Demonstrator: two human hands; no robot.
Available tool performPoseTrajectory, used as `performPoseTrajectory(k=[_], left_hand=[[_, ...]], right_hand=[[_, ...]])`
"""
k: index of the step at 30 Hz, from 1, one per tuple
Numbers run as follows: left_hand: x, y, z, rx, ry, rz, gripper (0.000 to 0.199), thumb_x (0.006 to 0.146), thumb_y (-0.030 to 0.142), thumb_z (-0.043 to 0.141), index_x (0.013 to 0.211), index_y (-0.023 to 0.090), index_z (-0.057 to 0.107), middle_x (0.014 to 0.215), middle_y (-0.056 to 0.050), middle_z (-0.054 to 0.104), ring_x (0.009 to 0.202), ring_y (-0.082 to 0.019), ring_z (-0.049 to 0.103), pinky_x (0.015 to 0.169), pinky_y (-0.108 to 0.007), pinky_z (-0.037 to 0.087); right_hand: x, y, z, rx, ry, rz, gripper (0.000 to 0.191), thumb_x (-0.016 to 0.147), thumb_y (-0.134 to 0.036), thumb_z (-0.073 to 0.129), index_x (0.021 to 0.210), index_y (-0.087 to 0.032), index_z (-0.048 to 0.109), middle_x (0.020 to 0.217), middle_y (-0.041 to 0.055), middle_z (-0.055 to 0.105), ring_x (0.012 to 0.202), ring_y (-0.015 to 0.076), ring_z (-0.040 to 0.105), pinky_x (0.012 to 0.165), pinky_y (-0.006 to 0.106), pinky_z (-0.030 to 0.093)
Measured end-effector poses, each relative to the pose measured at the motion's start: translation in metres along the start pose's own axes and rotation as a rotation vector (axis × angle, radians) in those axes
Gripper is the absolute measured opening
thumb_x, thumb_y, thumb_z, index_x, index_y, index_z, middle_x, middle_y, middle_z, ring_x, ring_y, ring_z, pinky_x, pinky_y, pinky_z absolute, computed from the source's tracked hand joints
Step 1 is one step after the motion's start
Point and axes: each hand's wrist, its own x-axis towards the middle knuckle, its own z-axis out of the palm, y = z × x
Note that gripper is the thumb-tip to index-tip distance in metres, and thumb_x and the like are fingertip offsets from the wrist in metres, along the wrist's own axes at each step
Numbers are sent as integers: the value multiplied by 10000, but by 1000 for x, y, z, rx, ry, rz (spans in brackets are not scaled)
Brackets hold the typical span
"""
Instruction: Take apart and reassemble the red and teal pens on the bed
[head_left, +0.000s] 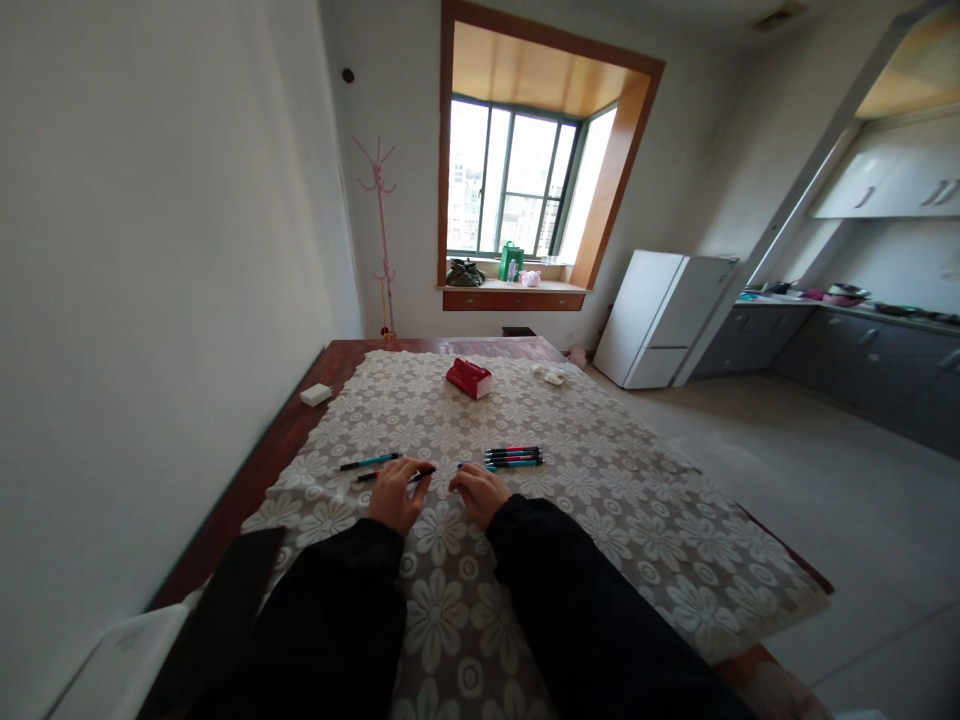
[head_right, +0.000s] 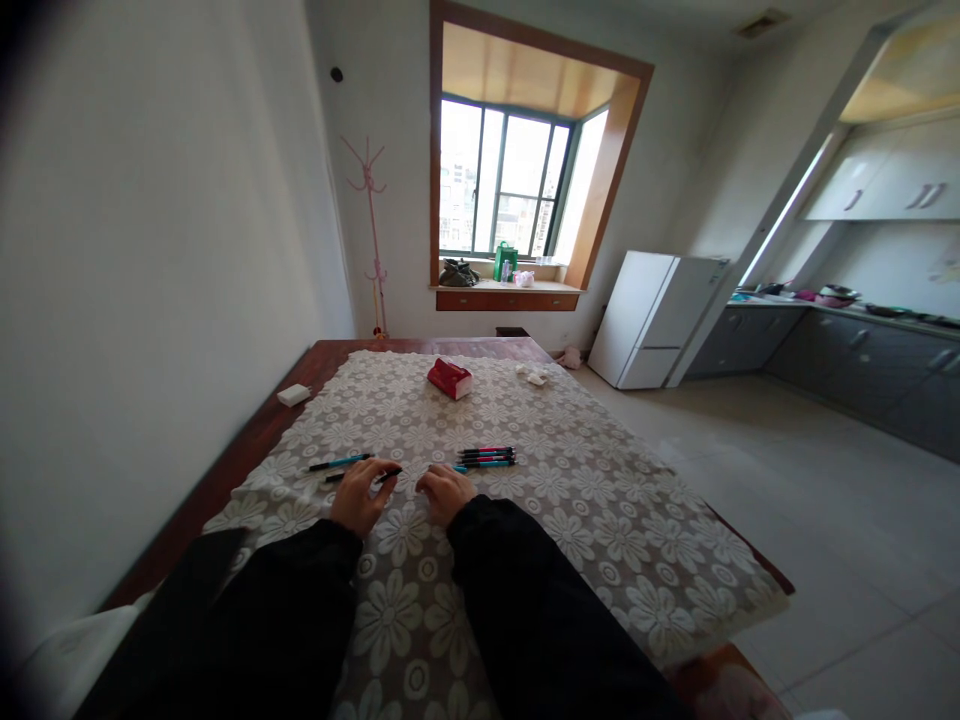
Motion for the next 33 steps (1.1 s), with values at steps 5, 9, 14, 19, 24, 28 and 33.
performPoseTrajectory(k=[5, 9, 14, 19, 24, 28, 33], left_hand=[[0, -2, 2, 5, -37, 8, 185, 833, 222, 501, 962, 232, 633, 942, -38, 662, 911, -205, 578, 831, -363, 440], [0, -3, 4, -5, -62, 4, 202, 842, 202, 475, 967, 234, 630, 962, -38, 659, 932, -207, 579, 835, -363, 450], [-1, -3, 4, -52, -85, -6, 192, 839, 213, 481, 966, 233, 624, 951, -40, 651, 895, -193, 599, 804, -336, 482], [-3, -3, 6, -83, -129, -4, 201, 847, 206, 471, 985, 245, 612, 950, -36, 643, 886, -177, 602, 803, -317, 493], [-4, -6, 10, -111, -131, 4, 218, 855, 216, 467, 1015, 243, 613, 981, -40, 658, 922, -182, 604, 833, -333, 498], [-4, -9, 12, -105, -129, 3, 206, 858, 229, 467, 1000, 241, 616, 985, -40, 667, 935, -185, 609, 839, -331, 502], [-3, -9, 12, -100, -118, 1, 200, 857, 234, 468, 992, 245, 616, 991, -36, 669, 934, -182, 612, 844, -325, 499]], right_hand=[[7, 15, 3, 432, 311, 364, 111, 785, -289, 584, 819, -183, 588, 713, 14, 612, 609, 138, 543, 554, 248, 453], [10, 14, 1, 756, 369, 423, 260, 725, -414, 652, 813, -181, 578, 665, 3, 604, 550, 125, 530, 464, 223, 434], [9, 5, 2, 795, 313, 397, 270, 702, -417, 678, 808, -181, 599, 700, 7, 612, 584, 125, 539, 483, 221, 437], [9, 4, 2, 747, 306, 399, 254, 701, -401, 680, 804, -181, 603, 698, 14, 613, 613, 140, 555, 496, 228, 434], [8, 5, 1, 728, 331, 403, 257, 701, -405, 679, 802, -180, 608, 691, 15, 623, 600, 142, 557, 491, 232, 433], [8, 5, 0, 754, 349, 409, 250, 705, -398, 672, 801, -178, 605, 700, 16, 635, 581, 133, 548, 487, 229, 426], [9, 5, -1, 798, 348, 424, 262, 700, -408, 676, 803, -181, 592, 679, 10, 635, 535, 122, 534, 469, 227, 423]])
